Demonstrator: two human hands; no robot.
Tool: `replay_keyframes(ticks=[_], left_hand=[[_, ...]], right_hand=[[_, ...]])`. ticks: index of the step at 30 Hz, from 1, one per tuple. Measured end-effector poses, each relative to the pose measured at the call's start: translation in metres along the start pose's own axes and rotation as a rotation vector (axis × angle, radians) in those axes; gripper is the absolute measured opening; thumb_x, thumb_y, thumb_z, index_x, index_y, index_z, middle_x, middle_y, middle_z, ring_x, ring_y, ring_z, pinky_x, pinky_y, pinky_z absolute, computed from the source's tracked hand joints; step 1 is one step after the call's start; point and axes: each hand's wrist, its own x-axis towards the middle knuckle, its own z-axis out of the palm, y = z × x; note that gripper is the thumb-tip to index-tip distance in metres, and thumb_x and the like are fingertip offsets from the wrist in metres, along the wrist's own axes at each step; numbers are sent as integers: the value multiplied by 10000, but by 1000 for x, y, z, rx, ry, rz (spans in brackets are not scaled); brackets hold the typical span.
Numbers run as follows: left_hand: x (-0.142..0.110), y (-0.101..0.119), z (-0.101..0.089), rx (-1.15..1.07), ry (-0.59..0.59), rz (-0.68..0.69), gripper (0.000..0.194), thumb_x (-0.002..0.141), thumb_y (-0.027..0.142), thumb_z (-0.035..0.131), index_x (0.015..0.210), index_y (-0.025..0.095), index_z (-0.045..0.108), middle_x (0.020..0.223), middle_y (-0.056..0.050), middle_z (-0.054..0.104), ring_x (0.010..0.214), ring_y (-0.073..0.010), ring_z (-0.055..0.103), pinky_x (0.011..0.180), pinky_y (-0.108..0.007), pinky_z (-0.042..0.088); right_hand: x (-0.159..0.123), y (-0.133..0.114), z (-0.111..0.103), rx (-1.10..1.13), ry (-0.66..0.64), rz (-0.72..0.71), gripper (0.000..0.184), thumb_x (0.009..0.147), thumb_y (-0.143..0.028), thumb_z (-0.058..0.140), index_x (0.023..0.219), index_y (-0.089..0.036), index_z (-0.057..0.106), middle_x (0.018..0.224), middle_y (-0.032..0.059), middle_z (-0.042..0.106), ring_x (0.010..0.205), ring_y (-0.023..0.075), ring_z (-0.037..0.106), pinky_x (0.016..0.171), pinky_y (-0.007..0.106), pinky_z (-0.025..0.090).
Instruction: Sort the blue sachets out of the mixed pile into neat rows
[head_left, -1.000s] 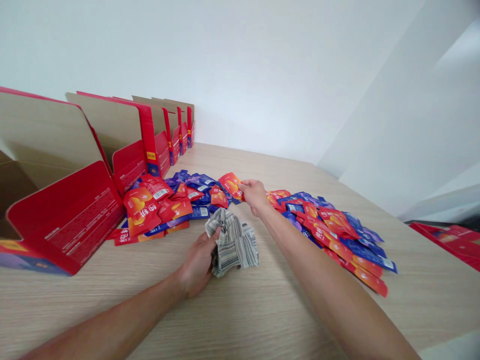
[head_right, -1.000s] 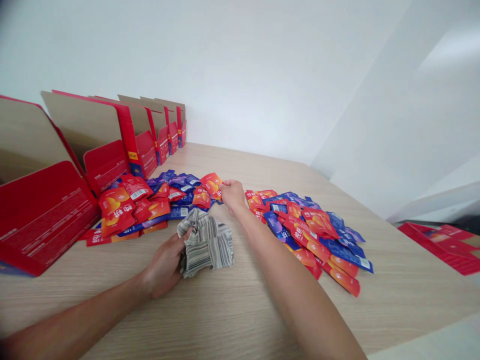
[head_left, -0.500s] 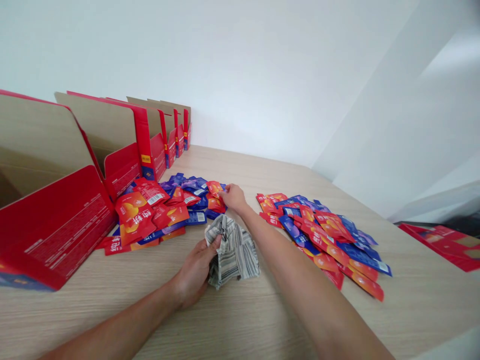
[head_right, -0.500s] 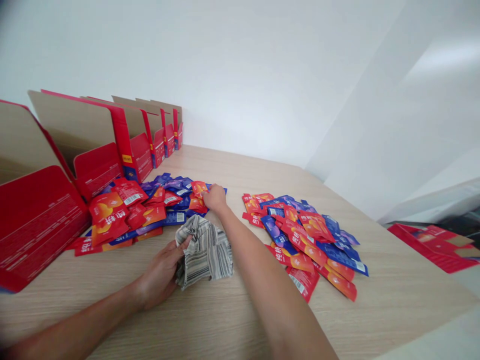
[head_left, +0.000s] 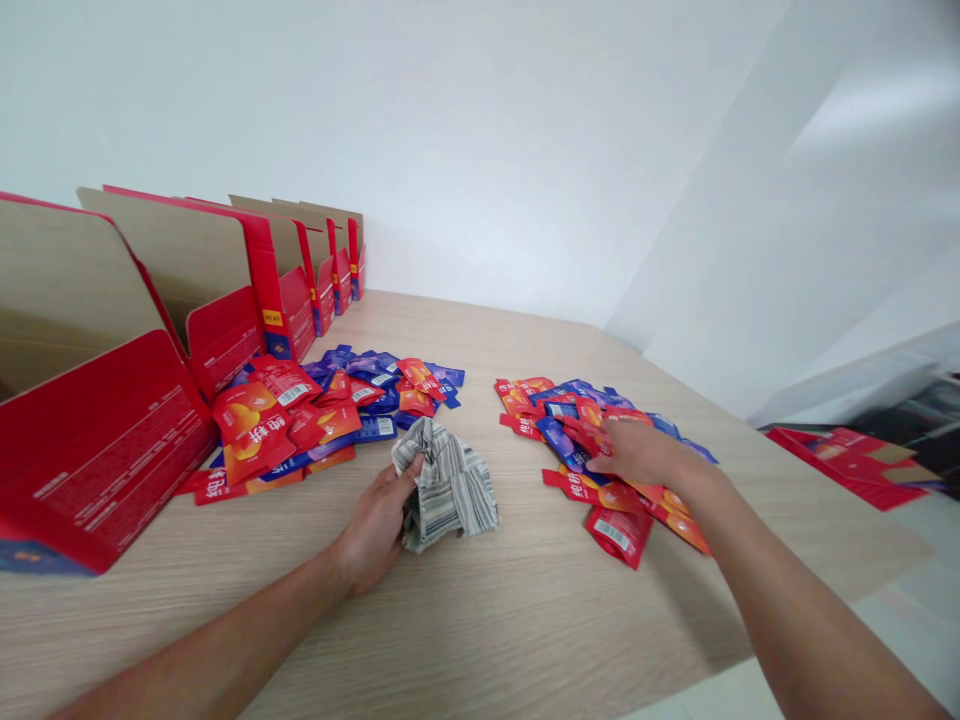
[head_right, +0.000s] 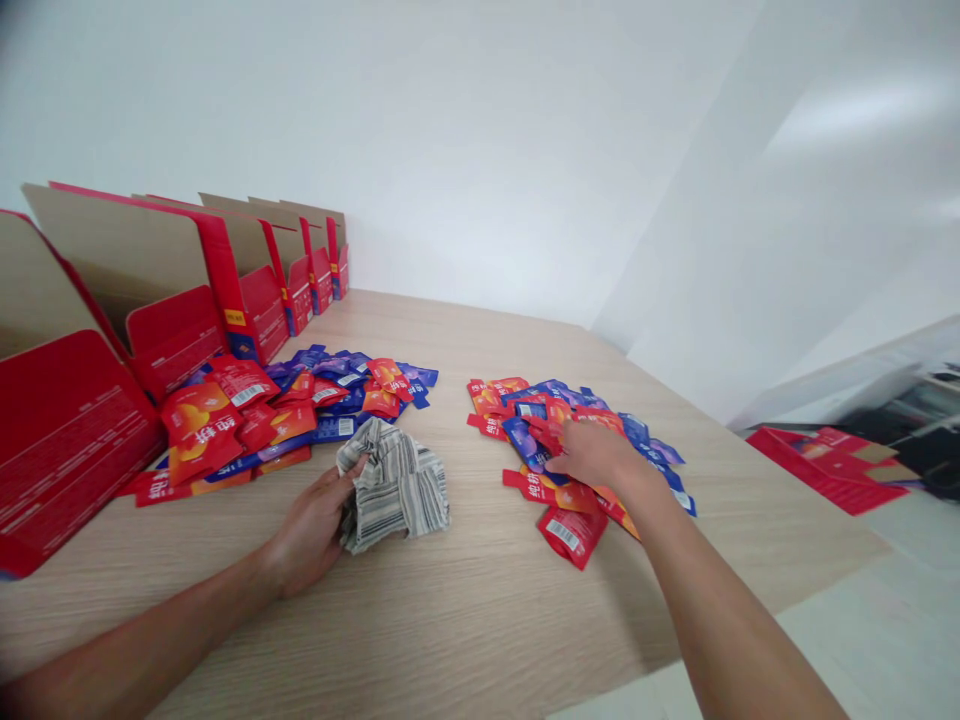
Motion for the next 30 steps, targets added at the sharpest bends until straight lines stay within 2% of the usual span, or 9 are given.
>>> replay_keyframes(ticks=[2,5,7,13,16,20,23,25,30], left_hand=[[0,0,1,-15,10,4,113,925,224,723,1031,189,734,866,-68,807,861,-234,797,719,-280,632],[-2,0,2,-34,16,6,148,910,216,738,1057,197,735,874,-60,810,856,-238,798,728,-294,638],[-4,1,3,-36,27,5,137,928,206,714,1062,194,736,874,-61,809,844,-234,796,729,-295,638],[-7,4,5,-31,71,7,180,1023,213,572,1081,173,738,870,-69,802,821,-216,787,721,-284,634],[-6,5,6,-37,75,-4,195,1029,224,562,1113,174,731,891,-72,803,815,-219,786,708,-292,635],[-6,6,6,-64,69,-20,198,1026,211,558,1124,170,725,906,-80,801,790,-221,783,705,-302,638],[-6,8,5,-103,69,-15,176,1017,188,567,1102,160,719,884,-74,795,785,-210,778,726,-298,639],[-5,10,3,-150,109,-5,177,1018,161,545,1076,153,712,859,-64,788,778,-196,773,744,-291,637],[0,13,-2,-232,208,7,220,1019,134,482,1018,139,702,863,-67,781,775,-178,767,750,-271,630]], right_hand=[[-11,16,7,-52,-38,4,257,727,-337,872,684,-250,634,789,123,731,710,309,715,635,406,540],[-21,20,17,-104,-15,-19,160,926,-339,667,810,-234,698,874,140,766,802,307,747,696,392,537],[-24,19,19,-132,16,-7,238,1001,-271,530,864,-213,717,891,161,774,825,307,753,716,389,520],[-28,4,1,-209,107,39,270,958,-85,435,1005,-125,698,901,232,762,821,336,742,684,377,471],[-33,-38,-6,-106,286,-8,322,1023,-184,382,1125,-108,678,833,191,751,740,307,728,684,368,484],[-38,-129,5,219,468,-192,480,1064,-255,286,1388,-111,610,805,127,769,678,263,720,722,367,546],[-39,-194,26,404,410,-358,518,1083,-267,284,1524,-128,517,1160,178,787,950,282,774,860,404,597],[-41,-225,42,485,331,-460,518,1099,-311,324,1551,-124,495,1406,203,686,1232,302,703,1029,446,570],[-50,-251,70,534,239,-577,607,1095,-359,406,1601,-23,406,1656,260,394,1565,342,364,1251,567,377]])
